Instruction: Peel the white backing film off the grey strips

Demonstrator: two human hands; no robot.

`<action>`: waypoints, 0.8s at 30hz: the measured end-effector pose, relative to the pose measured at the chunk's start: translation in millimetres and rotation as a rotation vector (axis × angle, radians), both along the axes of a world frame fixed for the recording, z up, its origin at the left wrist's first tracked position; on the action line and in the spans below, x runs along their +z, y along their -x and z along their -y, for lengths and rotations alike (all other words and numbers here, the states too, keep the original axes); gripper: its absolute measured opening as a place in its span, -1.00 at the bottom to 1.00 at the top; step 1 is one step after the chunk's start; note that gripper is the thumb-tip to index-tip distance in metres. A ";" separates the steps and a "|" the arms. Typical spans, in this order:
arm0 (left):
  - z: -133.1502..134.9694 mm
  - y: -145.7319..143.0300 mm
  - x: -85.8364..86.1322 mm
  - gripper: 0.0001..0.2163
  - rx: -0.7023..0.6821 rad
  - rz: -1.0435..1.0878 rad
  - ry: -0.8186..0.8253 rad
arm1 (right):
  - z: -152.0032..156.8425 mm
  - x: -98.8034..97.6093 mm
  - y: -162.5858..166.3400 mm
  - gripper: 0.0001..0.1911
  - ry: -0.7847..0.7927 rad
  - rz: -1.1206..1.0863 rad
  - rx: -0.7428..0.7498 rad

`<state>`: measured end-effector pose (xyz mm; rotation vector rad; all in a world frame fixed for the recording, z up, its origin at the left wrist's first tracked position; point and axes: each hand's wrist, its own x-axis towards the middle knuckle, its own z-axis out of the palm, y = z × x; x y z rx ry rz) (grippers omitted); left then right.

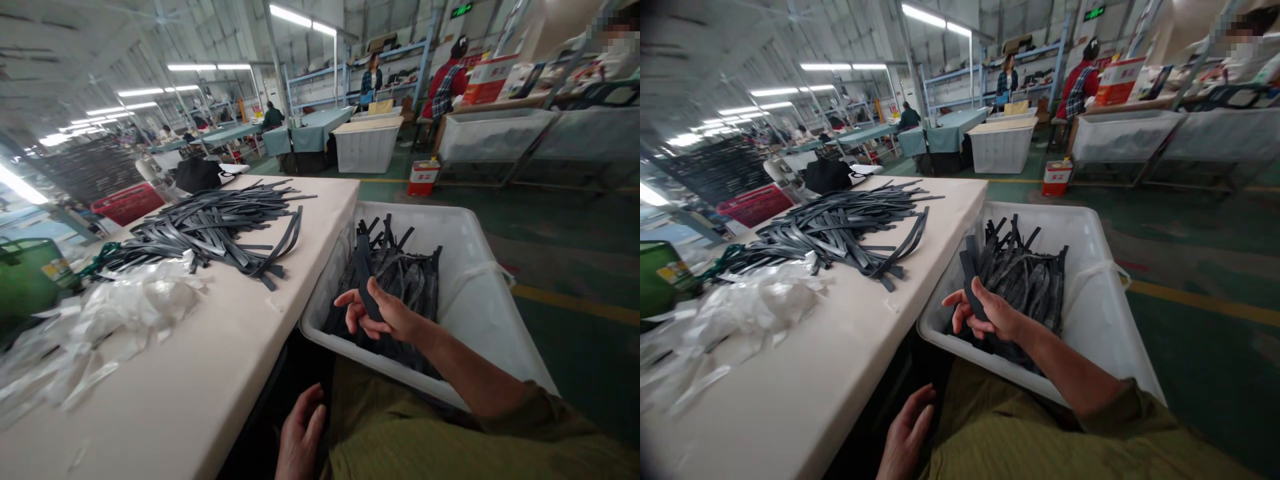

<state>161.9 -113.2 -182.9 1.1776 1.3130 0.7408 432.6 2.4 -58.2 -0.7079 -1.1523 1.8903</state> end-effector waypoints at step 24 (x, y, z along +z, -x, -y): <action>-35.5 -11.8 111.2 -0.79 0.310 0.124 -0.115 | 21.0 -30.7 79.7 -0.54 -0.379 0.633 0.082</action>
